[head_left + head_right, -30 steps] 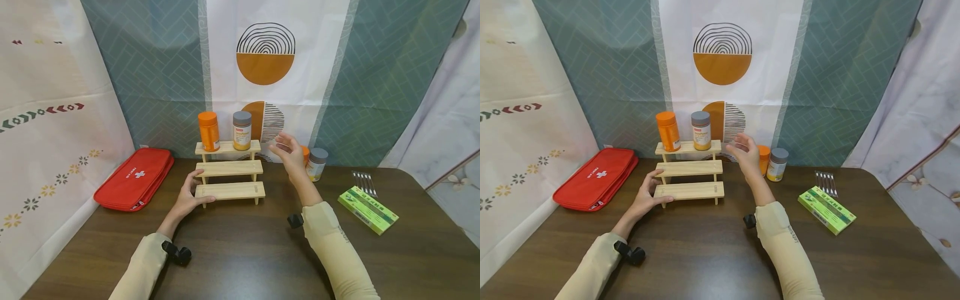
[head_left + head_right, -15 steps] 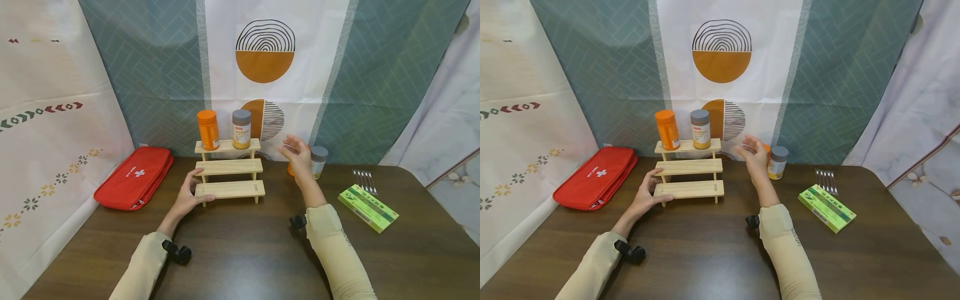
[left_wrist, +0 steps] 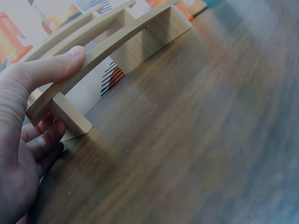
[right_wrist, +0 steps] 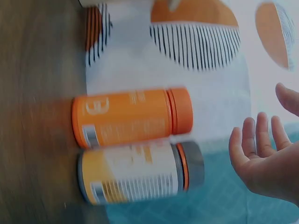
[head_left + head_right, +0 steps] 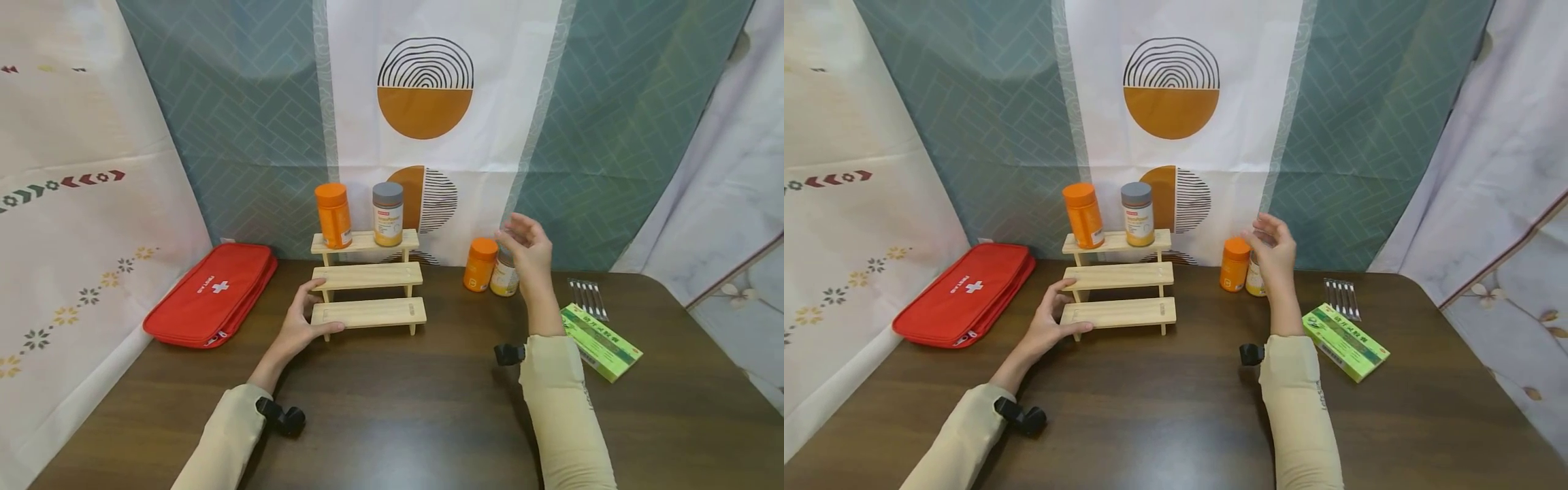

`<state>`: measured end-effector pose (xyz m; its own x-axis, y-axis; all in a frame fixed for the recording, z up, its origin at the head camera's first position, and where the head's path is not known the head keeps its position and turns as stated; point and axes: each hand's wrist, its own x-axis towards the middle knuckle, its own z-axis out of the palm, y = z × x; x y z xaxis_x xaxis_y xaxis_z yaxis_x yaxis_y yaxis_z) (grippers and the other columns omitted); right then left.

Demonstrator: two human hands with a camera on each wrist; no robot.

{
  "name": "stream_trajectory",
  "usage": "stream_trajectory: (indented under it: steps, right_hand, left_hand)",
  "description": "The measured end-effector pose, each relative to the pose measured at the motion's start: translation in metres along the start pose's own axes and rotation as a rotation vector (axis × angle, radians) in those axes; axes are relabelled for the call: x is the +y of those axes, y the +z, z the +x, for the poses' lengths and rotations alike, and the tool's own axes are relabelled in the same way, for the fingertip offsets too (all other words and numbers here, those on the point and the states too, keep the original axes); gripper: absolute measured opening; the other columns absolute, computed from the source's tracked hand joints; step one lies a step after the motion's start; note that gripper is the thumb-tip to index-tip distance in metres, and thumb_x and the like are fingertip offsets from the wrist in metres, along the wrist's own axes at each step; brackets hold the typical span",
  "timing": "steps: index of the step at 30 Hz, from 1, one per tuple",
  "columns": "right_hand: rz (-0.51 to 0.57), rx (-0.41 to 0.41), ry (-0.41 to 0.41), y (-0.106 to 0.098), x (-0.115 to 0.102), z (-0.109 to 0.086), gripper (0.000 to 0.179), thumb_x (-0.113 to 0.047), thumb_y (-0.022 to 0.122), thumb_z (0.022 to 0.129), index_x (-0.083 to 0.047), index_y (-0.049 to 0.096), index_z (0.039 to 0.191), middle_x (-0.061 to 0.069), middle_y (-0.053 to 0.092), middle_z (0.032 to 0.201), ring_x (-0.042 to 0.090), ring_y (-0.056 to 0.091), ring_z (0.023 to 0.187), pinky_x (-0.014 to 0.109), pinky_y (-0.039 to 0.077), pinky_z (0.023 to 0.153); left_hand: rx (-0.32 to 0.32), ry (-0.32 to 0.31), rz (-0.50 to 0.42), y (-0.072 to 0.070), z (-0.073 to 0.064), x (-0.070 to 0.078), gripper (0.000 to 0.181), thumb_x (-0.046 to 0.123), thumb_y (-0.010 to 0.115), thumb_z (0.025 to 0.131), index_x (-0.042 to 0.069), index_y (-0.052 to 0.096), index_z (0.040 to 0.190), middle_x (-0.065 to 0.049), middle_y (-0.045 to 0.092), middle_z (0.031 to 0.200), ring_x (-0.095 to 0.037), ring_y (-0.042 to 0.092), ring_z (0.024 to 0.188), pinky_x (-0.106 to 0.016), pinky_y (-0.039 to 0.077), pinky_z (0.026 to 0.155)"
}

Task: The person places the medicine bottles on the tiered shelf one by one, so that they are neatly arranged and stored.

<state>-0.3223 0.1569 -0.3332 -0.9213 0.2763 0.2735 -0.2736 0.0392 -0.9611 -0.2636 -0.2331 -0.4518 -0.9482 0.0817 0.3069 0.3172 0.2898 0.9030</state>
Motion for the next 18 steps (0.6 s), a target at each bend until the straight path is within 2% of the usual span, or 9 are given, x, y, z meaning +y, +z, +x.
stream_trajectory:
  steps: [4,8,12,15,18]
  right_hand:
    - [0.009,0.037,0.002,-0.014,0.000,0.004,0.032,-0.010,0.070,0.089,-0.022,0.059,0.117,-0.017,0.059,0.101,0.003,0.051,0.100,0.016,0.042,0.089]
    - [-0.009,0.059,0.010,-0.019,0.003,0.007,0.040,-0.011,0.069,0.090,-0.013,0.057,0.127,-0.013,0.059,0.106,0.008,0.051,0.108,0.022,0.042,0.097]
    - [-0.046,0.079,0.037,-0.023,0.008,0.009,0.050,-0.011,0.068,0.090,-0.007,0.050,0.137,0.000,0.057,0.128,0.019,0.046,0.127,0.031,0.040,0.108]
    - [-0.057,0.077,0.072,-0.029,0.013,0.011,0.056,-0.012,0.068,0.091,-0.007,0.046,0.142,0.008,0.047,0.145,0.022,0.038,0.138,0.035,0.035,0.114]
    - [-0.065,0.053,0.106,-0.034,0.019,0.013,0.061,-0.013,0.067,0.091,-0.008,0.041,0.146,0.010,0.039,0.154,0.021,0.031,0.143,0.038,0.029,0.118]
  left_hand:
    - [-0.003,0.003,0.004,-0.001,-0.001,0.001,0.089,0.003,0.083,0.074,0.019,0.034,0.146,-0.020,0.049,0.117,-0.018,0.052,0.098,-0.026,0.045,0.084]
    - [0.008,-0.009,0.040,-0.001,-0.002,0.006,0.090,0.003,0.083,0.073,0.019,0.034,0.147,-0.019,0.050,0.114,-0.018,0.052,0.095,-0.026,0.045,0.083]
    - [0.003,-0.010,0.061,-0.001,-0.005,0.021,0.088,0.000,0.081,0.074,0.011,0.033,0.146,-0.021,0.050,0.113,-0.018,0.051,0.095,-0.027,0.044,0.083]
    - [-0.006,-0.008,0.066,0.000,-0.007,0.032,0.086,-0.002,0.080,0.074,0.005,0.033,0.145,-0.023,0.050,0.112,-0.018,0.051,0.095,-0.028,0.044,0.083]
    - [-0.005,-0.002,0.065,0.000,-0.008,0.032,0.086,-0.002,0.080,0.074,0.004,0.033,0.145,-0.023,0.050,0.111,-0.018,0.052,0.094,-0.027,0.044,0.083]
